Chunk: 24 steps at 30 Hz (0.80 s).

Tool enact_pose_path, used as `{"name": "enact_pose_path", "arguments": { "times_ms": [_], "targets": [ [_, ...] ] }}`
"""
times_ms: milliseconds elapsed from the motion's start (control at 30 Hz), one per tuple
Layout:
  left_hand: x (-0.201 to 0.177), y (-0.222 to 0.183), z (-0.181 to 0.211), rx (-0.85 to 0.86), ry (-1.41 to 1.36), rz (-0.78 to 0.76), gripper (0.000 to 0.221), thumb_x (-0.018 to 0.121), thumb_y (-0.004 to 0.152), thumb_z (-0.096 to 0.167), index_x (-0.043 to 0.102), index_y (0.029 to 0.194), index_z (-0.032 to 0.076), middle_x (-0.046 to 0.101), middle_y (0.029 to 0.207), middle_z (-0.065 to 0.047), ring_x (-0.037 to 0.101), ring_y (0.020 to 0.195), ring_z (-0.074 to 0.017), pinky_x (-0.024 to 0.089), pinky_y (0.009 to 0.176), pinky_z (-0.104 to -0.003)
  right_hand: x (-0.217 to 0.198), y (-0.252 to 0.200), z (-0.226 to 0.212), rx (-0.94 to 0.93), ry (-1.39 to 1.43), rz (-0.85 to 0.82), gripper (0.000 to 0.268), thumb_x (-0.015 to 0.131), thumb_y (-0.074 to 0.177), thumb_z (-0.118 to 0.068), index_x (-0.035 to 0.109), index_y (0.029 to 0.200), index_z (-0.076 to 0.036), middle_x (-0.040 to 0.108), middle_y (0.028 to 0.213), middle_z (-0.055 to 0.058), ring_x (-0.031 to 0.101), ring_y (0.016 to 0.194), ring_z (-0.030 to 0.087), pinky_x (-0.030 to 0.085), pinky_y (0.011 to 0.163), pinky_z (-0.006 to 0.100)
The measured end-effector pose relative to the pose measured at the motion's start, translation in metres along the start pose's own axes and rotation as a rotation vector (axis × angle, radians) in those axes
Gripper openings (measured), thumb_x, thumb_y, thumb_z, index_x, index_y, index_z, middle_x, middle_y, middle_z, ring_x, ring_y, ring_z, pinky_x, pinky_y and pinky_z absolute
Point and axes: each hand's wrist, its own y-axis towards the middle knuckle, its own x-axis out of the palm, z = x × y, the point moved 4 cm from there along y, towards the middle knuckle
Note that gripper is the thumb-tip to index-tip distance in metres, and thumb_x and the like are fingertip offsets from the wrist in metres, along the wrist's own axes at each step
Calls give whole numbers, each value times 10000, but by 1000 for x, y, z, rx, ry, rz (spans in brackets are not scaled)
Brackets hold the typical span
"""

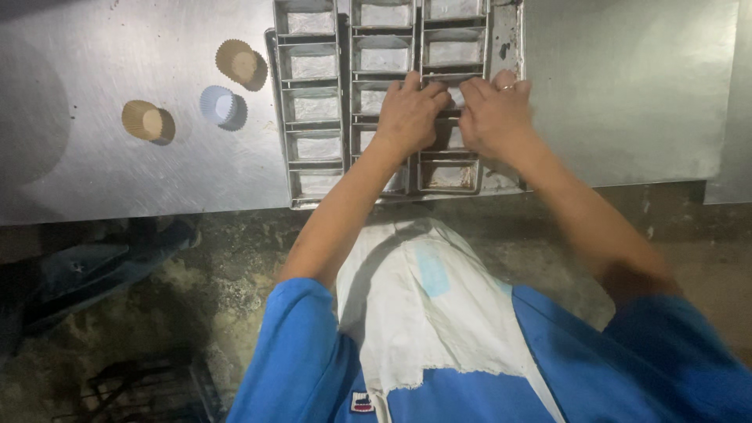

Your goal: The person greases the interiors of multiple small rectangular baking pans using a brush dipped in a bowl, then places paper liners into each of the pans.

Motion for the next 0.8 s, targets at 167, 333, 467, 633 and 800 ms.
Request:
{"name": "enact_pose_path", "arguments": {
  "times_ms": [167, 333, 467, 633, 800],
  "targets": [
    [2, -3, -3, -114, -69, 106, 469, 713, 631, 116, 727, 1094, 187, 691, 1157, 20, 535, 1132, -341, 433, 847, -510, -9, 6, -8, 21, -79, 21, 404, 589, 917, -250, 711, 1202, 9, 673, 1284, 133, 548, 1085, 326, 365, 878, 542],
    [-2, -9, -5, -115, -24, 70, 296, 708, 738, 149, 720, 1030, 196, 693, 1108, 25, 538, 1162, -323, 427, 875, -515, -16, 11, 9, -91, -103, -220, 243, 590, 888, -267, 735, 1000, -108, 698, 1263, 31, 558, 1071, 313, 362, 861, 593],
    [-7, -11, -2, -59, 31, 76, 255, 711, 769, 156, 715, 1023, 180, 685, 1112, 2, 543, 1159, -306, 431, 876, -497, -12, 12, 14, -134, -155, -253, 209, 579, 930, -275, 724, 982, -134, 705, 1219, -18, 560, 1126, 327, 367, 874, 537],
    [-10, 3, -3, -238, -79, -21, 648, 777, 615, 138, 665, 1252, 177, 668, 1204, 5, 541, 1141, -305, 438, 865, -469, -3, 14, 13, 130, 131, -104, 380, 579, 892, -161, 731, 1239, -126, 730, 1024, 78, 533, 985, 348, 346, 852, 541],
    [-9, 6, -5, -275, -135, 16, 642, 802, 619, 165, 674, 1247, 192, 666, 1214, 4, 526, 1168, -330, 436, 901, -493, -4, 8, 8, 190, 189, -141, 350, 583, 879, -152, 729, 1195, -119, 729, 998, 88, 520, 990, 345, 343, 859, 541]
  ]
}}
